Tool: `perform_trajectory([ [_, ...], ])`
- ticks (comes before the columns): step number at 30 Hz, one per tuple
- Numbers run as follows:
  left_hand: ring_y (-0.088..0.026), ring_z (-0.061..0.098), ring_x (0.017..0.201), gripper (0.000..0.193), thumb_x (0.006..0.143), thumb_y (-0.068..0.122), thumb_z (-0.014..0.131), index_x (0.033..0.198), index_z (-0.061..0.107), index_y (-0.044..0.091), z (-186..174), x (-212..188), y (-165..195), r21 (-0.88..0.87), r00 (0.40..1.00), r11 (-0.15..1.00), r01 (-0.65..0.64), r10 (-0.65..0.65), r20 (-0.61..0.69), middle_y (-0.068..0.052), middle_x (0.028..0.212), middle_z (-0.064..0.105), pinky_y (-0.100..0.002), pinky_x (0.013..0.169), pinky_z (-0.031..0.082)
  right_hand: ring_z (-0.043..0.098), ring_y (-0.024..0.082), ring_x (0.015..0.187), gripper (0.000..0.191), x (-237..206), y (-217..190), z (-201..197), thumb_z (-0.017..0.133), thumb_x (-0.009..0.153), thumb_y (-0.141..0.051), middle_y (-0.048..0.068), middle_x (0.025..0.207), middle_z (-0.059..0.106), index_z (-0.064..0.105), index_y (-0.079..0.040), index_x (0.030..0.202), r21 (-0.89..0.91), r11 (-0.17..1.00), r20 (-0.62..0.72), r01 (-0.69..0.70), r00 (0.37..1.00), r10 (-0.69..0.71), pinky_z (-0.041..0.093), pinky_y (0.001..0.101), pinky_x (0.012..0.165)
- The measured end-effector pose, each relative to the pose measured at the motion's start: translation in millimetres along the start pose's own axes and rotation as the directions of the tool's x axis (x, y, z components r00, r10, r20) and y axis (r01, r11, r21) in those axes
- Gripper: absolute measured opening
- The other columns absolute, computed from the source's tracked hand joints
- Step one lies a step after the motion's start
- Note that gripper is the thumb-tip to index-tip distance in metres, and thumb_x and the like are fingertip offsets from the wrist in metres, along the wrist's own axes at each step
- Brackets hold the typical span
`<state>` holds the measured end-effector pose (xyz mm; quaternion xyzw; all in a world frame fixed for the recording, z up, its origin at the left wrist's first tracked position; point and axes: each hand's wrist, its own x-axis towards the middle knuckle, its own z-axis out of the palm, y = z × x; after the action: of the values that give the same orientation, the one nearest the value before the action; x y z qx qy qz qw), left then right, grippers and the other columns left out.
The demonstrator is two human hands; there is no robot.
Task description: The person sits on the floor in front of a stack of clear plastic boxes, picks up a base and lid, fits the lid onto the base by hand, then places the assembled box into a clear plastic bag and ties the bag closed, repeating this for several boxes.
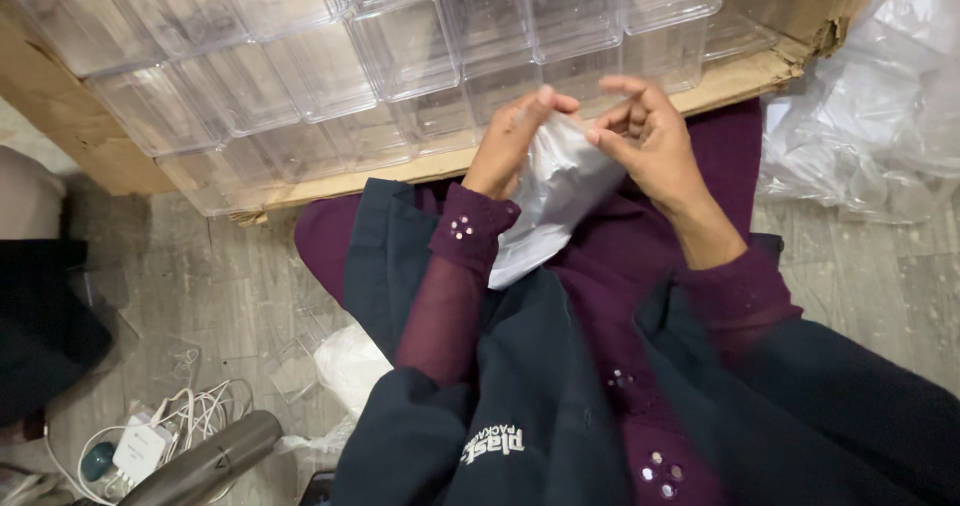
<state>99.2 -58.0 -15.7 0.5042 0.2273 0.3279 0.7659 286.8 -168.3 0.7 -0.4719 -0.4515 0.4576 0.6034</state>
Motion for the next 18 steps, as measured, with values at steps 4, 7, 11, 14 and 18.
perform_trajectory([
  [4, -0.009, 0.066, 0.103, 0.024, 0.098, 0.021, 0.073, 0.108, 0.072, -0.001, -1.2, 1.1, -7.0, 0.083, 0.996, 0.993, -0.084, 0.085, -0.001, -0.007, 0.110, 0.075, -0.026, 0.097, 0.051, 0.065, 0.006, 0.085, 0.012, 3.8, -9.2, 7.3, 0.076, 0.099, -0.004, 0.002, 0.095, 0.073, 0.072, 0.000, 0.110, -0.202, 0.977, -0.151, -0.063, 0.988, 0.033, 0.052, 0.0207, 0.079],
  [7, -0.008, 0.062, 0.094, 0.023, 0.096, 0.019, 0.077, 0.093, 0.062, 0.002, 3.0, 5.3, -14.8, 0.073, 0.995, 0.995, -0.075, 0.079, -0.065, -0.005, 0.107, 0.077, -0.027, 0.085, 0.051, 0.064, 0.004, 0.081, 0.009, -1.4, -9.4, 5.5, 0.072, 0.100, -0.007, 0.000, 0.090, 0.073, 0.072, 0.000, 0.106, -0.361, 0.932, -0.161, -0.043, 0.987, -0.017, 0.051, 0.0190, 0.073],
  [11, -0.008, 0.048, 0.077, 0.024, 0.103, 0.026, 0.072, 0.094, 0.059, 0.008, 9.7, 6.0, -18.6, 0.104, 0.994, 0.994, 0.016, -0.005, -0.110, 0.001, 0.085, 0.059, -0.026, 0.069, 0.038, 0.062, 0.001, 0.081, 0.010, 0.9, -4.4, 5.6, 0.068, 0.104, -0.011, -0.003, 0.091, 0.070, 0.069, -0.001, 0.108, -0.226, 0.974, -0.168, 0.005, 0.985, -0.044, 0.050, 0.0178, 0.073],
  [14, -0.004, 0.056, 0.084, 0.026, 0.102, 0.036, 0.064, 0.096, 0.064, 0.011, 7.7, 4.5, -11.2, -0.003, 1.000, 1.000, -0.018, 0.018, 0.005, 0.005, 0.089, 0.063, -0.022, 0.079, 0.045, 0.057, 0.002, 0.072, 0.012, 7.7, 1.9, 2.6, 0.070, 0.104, -0.018, -0.004, 0.085, 0.067, 0.071, -0.006, 0.104, 0.209, 0.972, -0.129, -0.109, 0.982, 0.137, 0.046, 0.0188, 0.066],
  [18, -0.009, 0.057, 0.076, 0.034, 0.103, 0.042, 0.064, 0.092, 0.063, 0.010, -10.3, 9.4, 12.6, -0.187, 0.999, 0.981, 0.045, -0.040, 0.031, 0.001, 0.082, 0.062, -0.025, 0.072, 0.046, 0.056, 0.008, 0.060, 0.036, 10.4, 3.0, -16.0, 0.067, 0.107, -0.033, 0.003, 0.075, 0.067, 0.072, -0.005, 0.086, 0.331, 0.874, 0.106, -0.355, 0.935, 0.340, 0.047, 0.0230, 0.057],
])
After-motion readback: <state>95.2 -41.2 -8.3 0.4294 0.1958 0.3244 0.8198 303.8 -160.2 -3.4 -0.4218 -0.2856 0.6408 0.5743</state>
